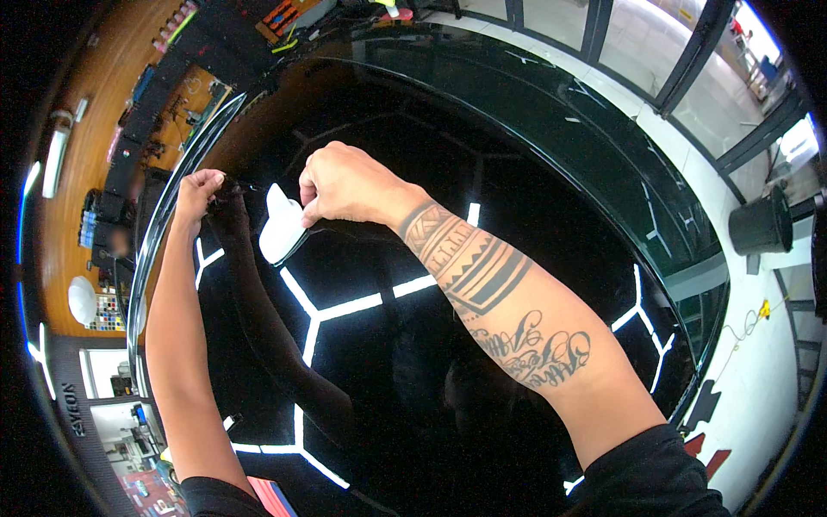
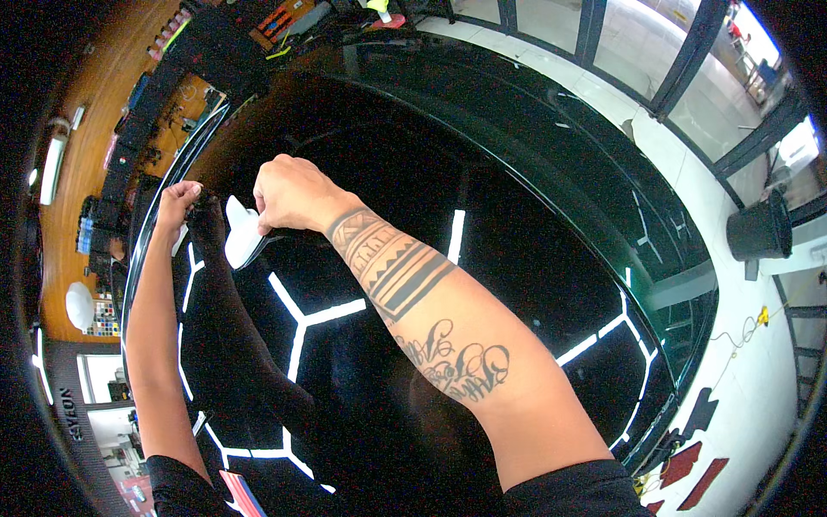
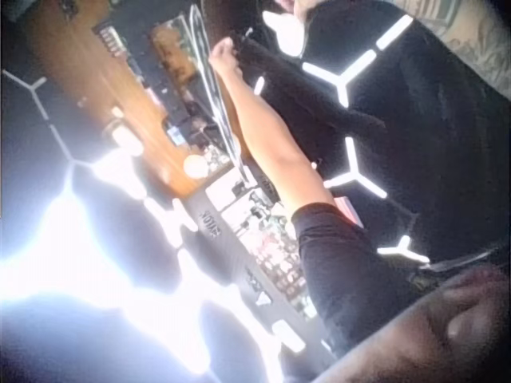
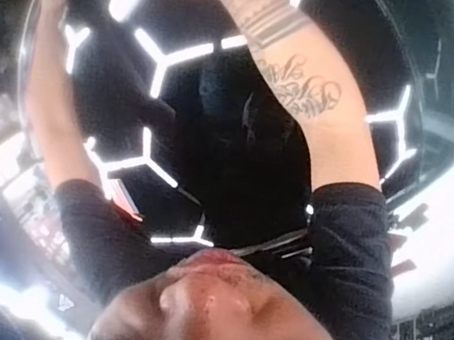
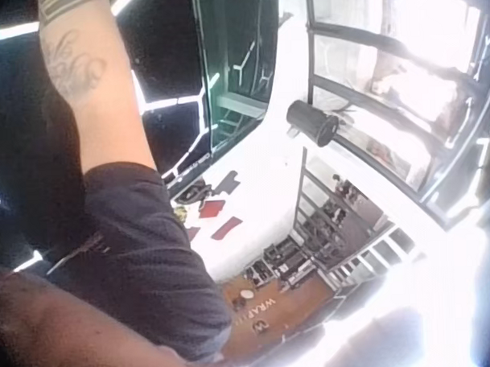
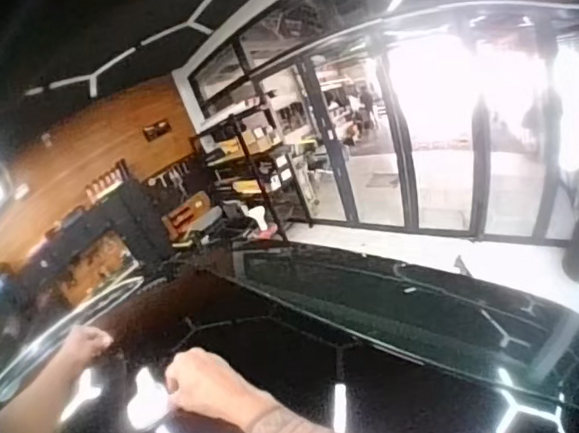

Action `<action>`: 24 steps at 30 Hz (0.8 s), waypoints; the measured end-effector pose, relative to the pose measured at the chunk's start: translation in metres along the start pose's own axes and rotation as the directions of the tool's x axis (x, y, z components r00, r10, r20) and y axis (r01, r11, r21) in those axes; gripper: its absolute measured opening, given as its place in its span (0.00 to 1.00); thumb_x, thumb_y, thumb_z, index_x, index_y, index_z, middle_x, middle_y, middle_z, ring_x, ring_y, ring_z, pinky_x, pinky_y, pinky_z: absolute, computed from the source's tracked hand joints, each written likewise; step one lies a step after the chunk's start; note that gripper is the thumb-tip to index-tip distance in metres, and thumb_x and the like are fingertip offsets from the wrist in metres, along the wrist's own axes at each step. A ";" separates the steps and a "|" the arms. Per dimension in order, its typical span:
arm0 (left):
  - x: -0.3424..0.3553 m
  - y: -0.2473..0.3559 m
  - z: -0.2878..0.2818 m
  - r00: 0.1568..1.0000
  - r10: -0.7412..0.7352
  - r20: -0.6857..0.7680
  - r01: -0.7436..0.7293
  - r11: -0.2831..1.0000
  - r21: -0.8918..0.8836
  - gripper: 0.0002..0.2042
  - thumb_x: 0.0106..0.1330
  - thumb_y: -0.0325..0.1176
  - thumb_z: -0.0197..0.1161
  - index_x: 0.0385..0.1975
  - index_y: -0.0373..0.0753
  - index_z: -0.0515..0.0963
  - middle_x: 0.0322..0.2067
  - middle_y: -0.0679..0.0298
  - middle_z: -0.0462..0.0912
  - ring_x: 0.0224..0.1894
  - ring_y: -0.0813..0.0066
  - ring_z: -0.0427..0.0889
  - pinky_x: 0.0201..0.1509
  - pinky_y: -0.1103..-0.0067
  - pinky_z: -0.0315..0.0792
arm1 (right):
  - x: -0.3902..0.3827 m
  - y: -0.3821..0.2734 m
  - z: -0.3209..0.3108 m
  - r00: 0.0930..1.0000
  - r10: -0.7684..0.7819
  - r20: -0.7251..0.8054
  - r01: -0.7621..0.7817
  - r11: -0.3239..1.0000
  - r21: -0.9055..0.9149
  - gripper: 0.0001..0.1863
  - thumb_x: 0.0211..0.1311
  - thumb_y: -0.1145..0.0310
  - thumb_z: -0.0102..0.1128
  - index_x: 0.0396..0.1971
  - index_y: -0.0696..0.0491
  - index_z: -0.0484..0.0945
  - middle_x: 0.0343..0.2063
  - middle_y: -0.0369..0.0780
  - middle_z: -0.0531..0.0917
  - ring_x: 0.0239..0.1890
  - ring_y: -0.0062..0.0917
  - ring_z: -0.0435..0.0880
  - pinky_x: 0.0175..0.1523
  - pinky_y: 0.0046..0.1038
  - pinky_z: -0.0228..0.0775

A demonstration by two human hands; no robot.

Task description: The person applies a protective film to a glossy black car hood using a squeegee and a precision knife. They smooth the film, trim excess edges, and remove small pieces of film from the surface.

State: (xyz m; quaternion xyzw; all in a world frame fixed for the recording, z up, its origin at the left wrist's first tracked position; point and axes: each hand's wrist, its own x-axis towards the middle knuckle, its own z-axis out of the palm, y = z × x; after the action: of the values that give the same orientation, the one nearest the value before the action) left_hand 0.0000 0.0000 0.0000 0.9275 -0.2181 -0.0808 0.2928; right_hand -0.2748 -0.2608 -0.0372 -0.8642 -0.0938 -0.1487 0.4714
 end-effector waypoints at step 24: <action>-0.006 -0.003 0.007 0.999 0.030 0.011 -0.030 1.000 0.002 0.05 0.66 0.32 0.64 0.35 0.38 0.83 0.27 0.75 0.80 0.29 0.84 0.72 0.38 0.81 0.65 | -0.004 0.004 0.010 0.996 -0.033 -0.078 0.035 0.999 0.014 0.04 0.41 0.75 0.62 0.19 0.56 0.84 0.23 0.49 0.84 0.32 0.42 0.85 0.42 0.38 0.77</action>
State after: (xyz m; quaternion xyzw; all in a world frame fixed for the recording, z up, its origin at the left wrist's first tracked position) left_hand -0.0061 0.0016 -0.0077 0.9240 -0.2335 -0.0815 0.2917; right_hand -0.2759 -0.2547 -0.0467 -0.8525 -0.0913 -0.1895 0.4786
